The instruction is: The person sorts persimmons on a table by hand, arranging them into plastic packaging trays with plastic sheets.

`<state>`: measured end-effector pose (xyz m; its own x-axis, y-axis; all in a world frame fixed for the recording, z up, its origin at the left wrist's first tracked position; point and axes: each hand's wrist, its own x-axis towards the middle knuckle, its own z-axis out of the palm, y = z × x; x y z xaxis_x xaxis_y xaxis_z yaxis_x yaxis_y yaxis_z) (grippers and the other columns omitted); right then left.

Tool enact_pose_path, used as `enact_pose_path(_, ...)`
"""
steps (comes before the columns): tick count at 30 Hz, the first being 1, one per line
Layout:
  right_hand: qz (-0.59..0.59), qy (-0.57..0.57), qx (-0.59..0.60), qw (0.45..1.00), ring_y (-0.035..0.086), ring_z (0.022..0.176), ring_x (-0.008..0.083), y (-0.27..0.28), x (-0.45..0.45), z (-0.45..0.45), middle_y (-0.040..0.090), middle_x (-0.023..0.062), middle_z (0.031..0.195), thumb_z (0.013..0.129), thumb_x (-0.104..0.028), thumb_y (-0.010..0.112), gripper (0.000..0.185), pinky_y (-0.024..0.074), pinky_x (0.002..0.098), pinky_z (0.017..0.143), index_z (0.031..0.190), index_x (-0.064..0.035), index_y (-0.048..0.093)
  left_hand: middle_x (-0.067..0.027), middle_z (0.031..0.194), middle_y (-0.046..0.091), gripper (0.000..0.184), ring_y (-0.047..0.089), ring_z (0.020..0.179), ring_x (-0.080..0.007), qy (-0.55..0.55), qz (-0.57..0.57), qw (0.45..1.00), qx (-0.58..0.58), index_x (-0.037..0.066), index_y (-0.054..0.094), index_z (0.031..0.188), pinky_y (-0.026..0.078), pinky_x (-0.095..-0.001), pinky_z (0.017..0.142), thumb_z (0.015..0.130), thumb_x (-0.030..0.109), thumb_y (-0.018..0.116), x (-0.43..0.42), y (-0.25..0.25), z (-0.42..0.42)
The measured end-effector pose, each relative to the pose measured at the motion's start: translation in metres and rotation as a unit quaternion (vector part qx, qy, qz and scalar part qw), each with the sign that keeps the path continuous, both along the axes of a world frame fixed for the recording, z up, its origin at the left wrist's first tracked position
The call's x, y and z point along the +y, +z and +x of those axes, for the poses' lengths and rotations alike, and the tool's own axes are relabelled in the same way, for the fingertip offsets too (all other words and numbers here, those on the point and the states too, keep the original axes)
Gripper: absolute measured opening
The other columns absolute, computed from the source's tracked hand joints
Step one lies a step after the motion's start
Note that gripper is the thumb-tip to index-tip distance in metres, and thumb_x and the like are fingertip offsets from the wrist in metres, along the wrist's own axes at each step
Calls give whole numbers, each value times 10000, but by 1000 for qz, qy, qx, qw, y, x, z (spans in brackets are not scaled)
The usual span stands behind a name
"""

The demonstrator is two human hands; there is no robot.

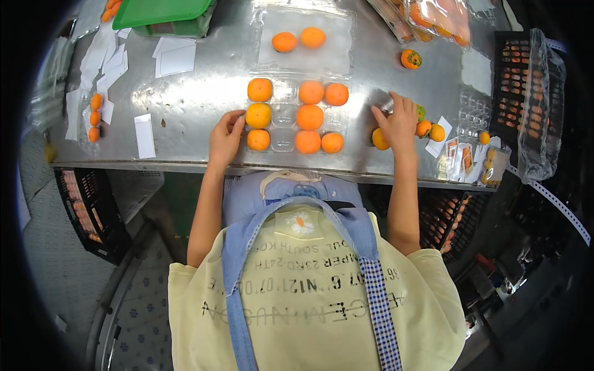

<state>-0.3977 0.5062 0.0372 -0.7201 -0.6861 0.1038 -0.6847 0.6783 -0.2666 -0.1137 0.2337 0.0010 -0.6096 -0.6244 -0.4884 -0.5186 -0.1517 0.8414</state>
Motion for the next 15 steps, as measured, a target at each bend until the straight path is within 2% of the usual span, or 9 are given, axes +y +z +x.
enact_pose_path(1,-47,14,26,998,534,1000,340,10,-15,7,605,154,1079,730,-257,762,463,414,422,895,1116,-51,610,-59,897,634,258,588,771,-123,5,69,997,19,5,586,1162,500,-255,694,950,142,534,2,-1,2)
enact_pose_path(2,-82,37,-25,996,534,1020,330,24,-31,16,607,140,1087,714,-239,780,484,411,415,900,1130,-63,607,-51,895,628,251,587,757,-112,16,59,998,26,1,578,1173,503,-252,697,966,123,507,6,-1,2)
enact_pose_path(3,-84,66,-90,990,528,1061,315,30,-45,25,604,124,1106,712,-217,777,486,413,408,900,1141,-70,603,-49,891,625,246,583,750,-108,20,69,997,29,-1,577,1168,500,-248,687,962,119,512,7,-3,4)
enact_pose_path(5,-72,138,-112,981,530,1082,306,30,-66,35,600,108,1114,703,-192,772,499,412,409,906,1155,-73,596,-45,884,618,238,575,738,-102,27,90,995,38,-5,577,1157,495,-241,668,956,111,521,6,-9,7)
enact_pose_path(8,-10,152,-104,983,542,1062,305,22,-77,37,597,96,1111,690,-175,770,516,433,394,884,1163,-76,590,-40,876,606,214,555,712,-89,48,111,992,46,-4,578,1131,482,-227,641,945,91,534,2,-10,12)
enact_pose_path(11,-28,174,-135,975,568,985,311,14,-81,36,599,94,1094,689,-142,755,500,463,395,841,1158,-75,593,-39,882,603,195,537,690,-80,41,95,994,38,0,578,1108,467,-218,617,932,80,549,-3,-13,24)
enact_pose_path(14,3,180,-150,972,596,926,275,23,-87,42,604,89,1042,708,-109,741,489,486,369,811,1171,-74,589,-37,886,602,199,549,721,-93,51,108,993,23,5,578,1106,474,-231,639,925,85,562,-6,-8,36)
enact_pose_path(15,-35,148,-215,965,602,926,259,23,-86,44,611,87,1050,716,-126,739,479,479,356,833,1169,-68,593,-38,891,605,203,553,734,-98,36,44,998,9,9,577,1111,477,-238,651,923,86,564,-5,-6,38)
